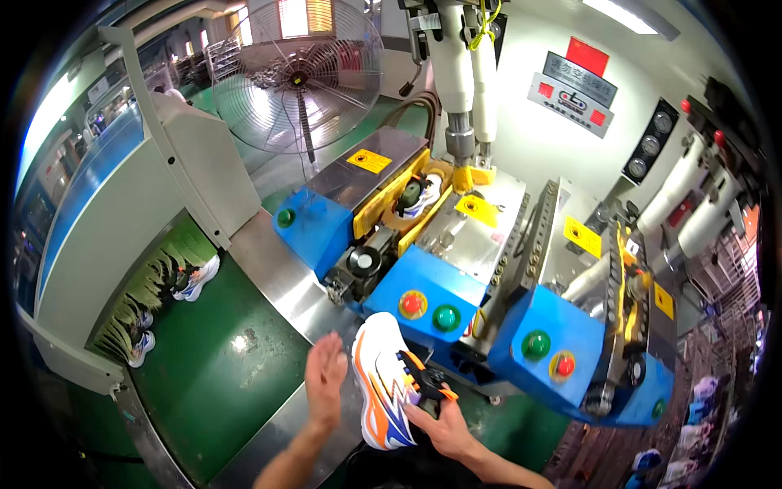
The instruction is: The person operates a shoe pressing machine by placing shoes onto the machine molds, pressing buttons to activate the press, removing the shoes, and placing them onto a conveyor belt.
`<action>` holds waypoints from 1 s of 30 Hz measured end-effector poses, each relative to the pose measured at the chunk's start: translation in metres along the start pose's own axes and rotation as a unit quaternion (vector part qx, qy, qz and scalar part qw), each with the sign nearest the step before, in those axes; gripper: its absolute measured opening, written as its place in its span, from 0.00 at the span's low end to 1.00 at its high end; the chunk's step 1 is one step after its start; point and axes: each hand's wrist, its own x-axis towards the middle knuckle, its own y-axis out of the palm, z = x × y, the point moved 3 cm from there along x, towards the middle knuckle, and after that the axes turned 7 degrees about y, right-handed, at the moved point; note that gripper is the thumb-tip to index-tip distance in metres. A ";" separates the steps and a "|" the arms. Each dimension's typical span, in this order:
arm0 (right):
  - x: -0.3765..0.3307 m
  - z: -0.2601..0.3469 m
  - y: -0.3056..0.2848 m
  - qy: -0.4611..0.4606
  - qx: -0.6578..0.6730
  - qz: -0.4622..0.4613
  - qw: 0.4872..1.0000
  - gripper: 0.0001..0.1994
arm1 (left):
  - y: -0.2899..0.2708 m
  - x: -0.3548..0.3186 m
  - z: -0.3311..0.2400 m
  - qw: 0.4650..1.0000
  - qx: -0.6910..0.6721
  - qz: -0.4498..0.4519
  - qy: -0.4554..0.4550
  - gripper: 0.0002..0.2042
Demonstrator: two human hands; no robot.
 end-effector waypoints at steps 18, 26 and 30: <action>0.106 0.064 -0.030 0.092 -0.089 -0.255 0.959 0.26 | 0.154 0.462 0.090 0.916 0.152 0.363 -0.081 0.20; 0.361 0.136 -0.044 0.227 0.123 -0.114 0.959 0.15 | -0.159 0.272 0.018 0.984 -0.168 -0.042 -0.046 0.35; 0.478 0.108 -0.113 0.087 -0.205 -0.331 0.917 0.24 | -0.219 0.190 -0.002 0.982 -0.073 -0.167 -0.047 0.35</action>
